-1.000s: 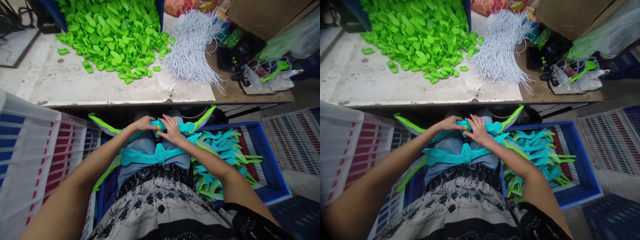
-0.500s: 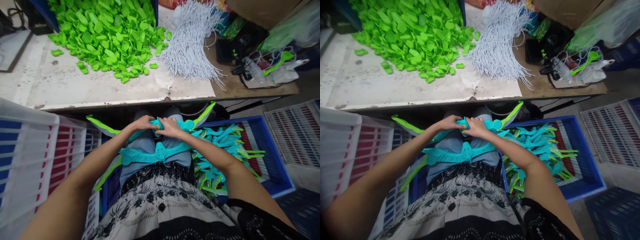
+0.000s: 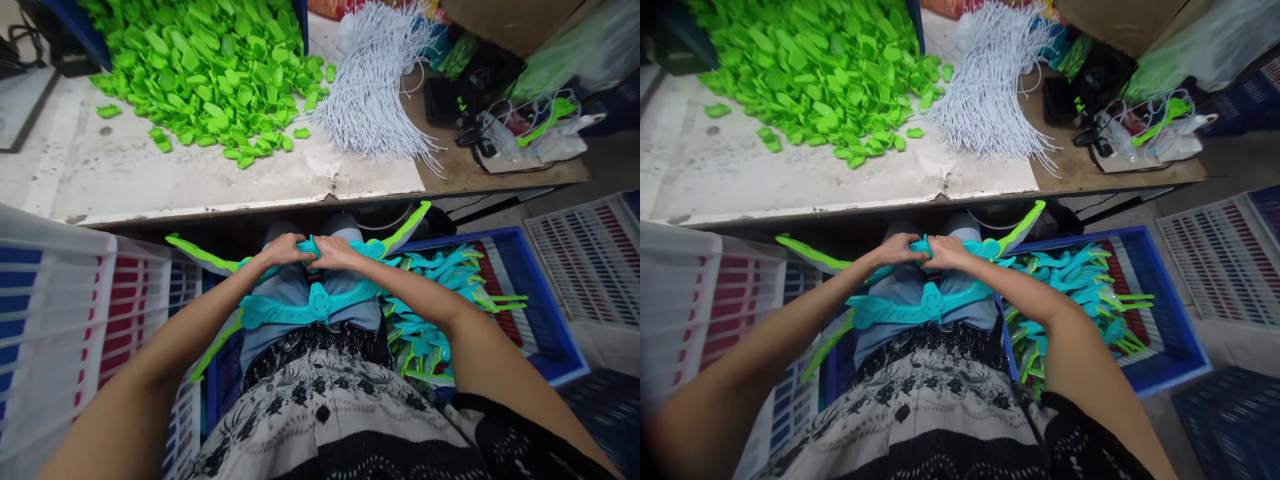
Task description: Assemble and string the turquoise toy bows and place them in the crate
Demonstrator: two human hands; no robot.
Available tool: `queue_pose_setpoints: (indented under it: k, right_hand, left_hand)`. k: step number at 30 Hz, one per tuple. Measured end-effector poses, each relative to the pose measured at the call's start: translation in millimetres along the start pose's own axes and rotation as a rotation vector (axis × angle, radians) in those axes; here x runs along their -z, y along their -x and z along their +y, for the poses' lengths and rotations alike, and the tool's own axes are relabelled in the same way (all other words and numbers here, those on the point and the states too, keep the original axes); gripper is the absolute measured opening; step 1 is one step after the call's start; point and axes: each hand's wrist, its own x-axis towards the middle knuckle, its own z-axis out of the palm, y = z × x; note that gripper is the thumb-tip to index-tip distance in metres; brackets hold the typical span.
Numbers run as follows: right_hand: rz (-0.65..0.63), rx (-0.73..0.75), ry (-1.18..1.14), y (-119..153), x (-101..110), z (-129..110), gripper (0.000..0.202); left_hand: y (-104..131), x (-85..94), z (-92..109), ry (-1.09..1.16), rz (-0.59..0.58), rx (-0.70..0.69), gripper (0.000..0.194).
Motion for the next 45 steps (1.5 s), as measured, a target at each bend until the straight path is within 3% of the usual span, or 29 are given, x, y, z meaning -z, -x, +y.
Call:
queue_pose_setpoints:
  k: [7, 11, 13, 16, 19, 22, 25, 28, 31, 35, 41, 43, 45]
  right_hand:
    - [0.084, 0.026, 0.057, 3, -8, -3, 0.058]
    - [0.135, 0.079, 0.106, 11, -13, -3, 0.063]
    - [0.187, 0.122, 0.127, 17, -11, -1, 0.059]
    - [0.283, 0.2, 0.148, 28, 4, 4, 0.046]
    - [0.232, 0.247, 0.057, 28, 36, 11, 0.032]
    - [0.367, 0.137, -0.035, -4, 76, 16, 0.029]
    - [0.596, 0.067, 0.015, -66, 110, 15, 0.031]
    - [0.634, 0.089, 0.065, -127, 128, 13, 0.033]
    - [0.608, 0.071, 0.103, -151, 132, 11, 0.032]
    - [0.664, 0.012, 0.215, -120, 119, 10, 0.033]
    - [0.61, -0.111, 0.242, -70, 108, 19, 0.064]
    - [0.608, -0.023, 0.203, -65, 113, 28, 0.061]
    - [0.554, 0.18, 0.178, -65, 120, 39, 0.047]
  left_hand:
    - [8, -3.2, -4, -0.092, 0.079, -0.029, 0.046]
    - [20, -7.1, 3, -0.239, 0.102, -0.032, 0.052]
    - [28, -11.4, 9, -0.313, 0.178, -0.05, 0.052]
    - [40, -23.8, 14, -0.443, 0.361, -0.105, 0.049]
    - [47, -42.9, 12, -0.553, 0.42, -0.121, 0.045]
    - [49, -61.2, 7, -0.59, 0.37, -0.118, 0.054]
    - [49, -68.7, 5, -0.562, 0.339, -0.129, 0.063]
    - [47, -65.5, 3, -0.51, 0.311, -0.111, 0.056]
    - [46, -60.5, 0, -0.476, 0.29, -0.103, 0.054]
    - [45, -59.1, -3, -0.458, 0.3, -0.115, 0.054]
    - [40, -55.2, 3, -0.455, 0.263, -0.098, 0.058]
    - [39, -50.9, 6, -0.45, 0.226, -0.093, 0.06]
    - [37, -45.3, 8, -0.428, 0.186, -0.079, 0.065]
